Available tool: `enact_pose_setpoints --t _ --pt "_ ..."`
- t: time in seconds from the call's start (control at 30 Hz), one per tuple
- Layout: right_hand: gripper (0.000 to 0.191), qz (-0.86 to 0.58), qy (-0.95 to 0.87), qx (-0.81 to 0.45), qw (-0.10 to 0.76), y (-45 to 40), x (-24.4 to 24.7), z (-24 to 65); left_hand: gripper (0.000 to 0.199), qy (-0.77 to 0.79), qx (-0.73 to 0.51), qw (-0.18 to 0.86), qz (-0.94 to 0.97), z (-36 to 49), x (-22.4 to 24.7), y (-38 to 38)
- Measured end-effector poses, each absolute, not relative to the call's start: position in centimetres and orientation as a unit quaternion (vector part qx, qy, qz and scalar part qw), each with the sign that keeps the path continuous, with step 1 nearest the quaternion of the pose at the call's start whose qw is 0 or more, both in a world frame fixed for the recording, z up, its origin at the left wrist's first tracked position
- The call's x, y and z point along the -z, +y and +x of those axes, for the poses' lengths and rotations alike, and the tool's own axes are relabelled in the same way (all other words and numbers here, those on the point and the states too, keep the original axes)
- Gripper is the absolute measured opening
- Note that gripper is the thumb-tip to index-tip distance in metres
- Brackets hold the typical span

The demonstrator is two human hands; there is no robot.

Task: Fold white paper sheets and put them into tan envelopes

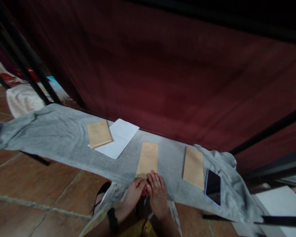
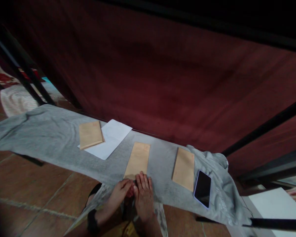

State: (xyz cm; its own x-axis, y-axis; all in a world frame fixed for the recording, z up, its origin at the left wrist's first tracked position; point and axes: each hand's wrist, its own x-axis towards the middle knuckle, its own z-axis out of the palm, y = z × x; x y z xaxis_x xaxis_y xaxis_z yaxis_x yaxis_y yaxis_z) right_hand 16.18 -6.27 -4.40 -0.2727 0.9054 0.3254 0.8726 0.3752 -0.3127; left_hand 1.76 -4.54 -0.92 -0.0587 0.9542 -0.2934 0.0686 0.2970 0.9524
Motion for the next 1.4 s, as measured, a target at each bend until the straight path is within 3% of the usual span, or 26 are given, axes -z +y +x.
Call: enact_pose_setpoints --t 0.1,0.2,0.33,0.53,0.9,1.4 --pt "0.046 -0.557 -0.798 -0.019 0.229 -6.3 5.4 15.9 0.043 0.555 -0.381 0.385 0.631 2.2 1.1 -3.5" --pt "0.05 -0.55 -0.797 0.01 0.25 -6.3 6.6 15.7 0.055 0.507 -0.265 0.191 0.798 2.6 2.3 -1.9" --pt "0.051 -0.557 -0.788 0.029 0.26 -6.3 7.7 15.8 0.063 0.492 -0.179 0.087 0.848 3.0 4.1 0.9" --pt "0.043 -0.567 -0.773 0.031 0.281 -6.4 7.1 15.7 0.068 0.493 -0.14 0.075 0.855 4.3 4.4 6.0" --pt "0.056 -0.559 -0.774 0.095 0.281 -6.3 5.4 15.4 0.066 0.564 -0.146 0.06 0.81 7.2 4.0 13.2" --pt "0.054 -0.562 -0.779 0.061 0.272 -6.5 4.9 15.5 0.067 0.474 -0.107 0.091 0.869 5.4 4.0 11.1"
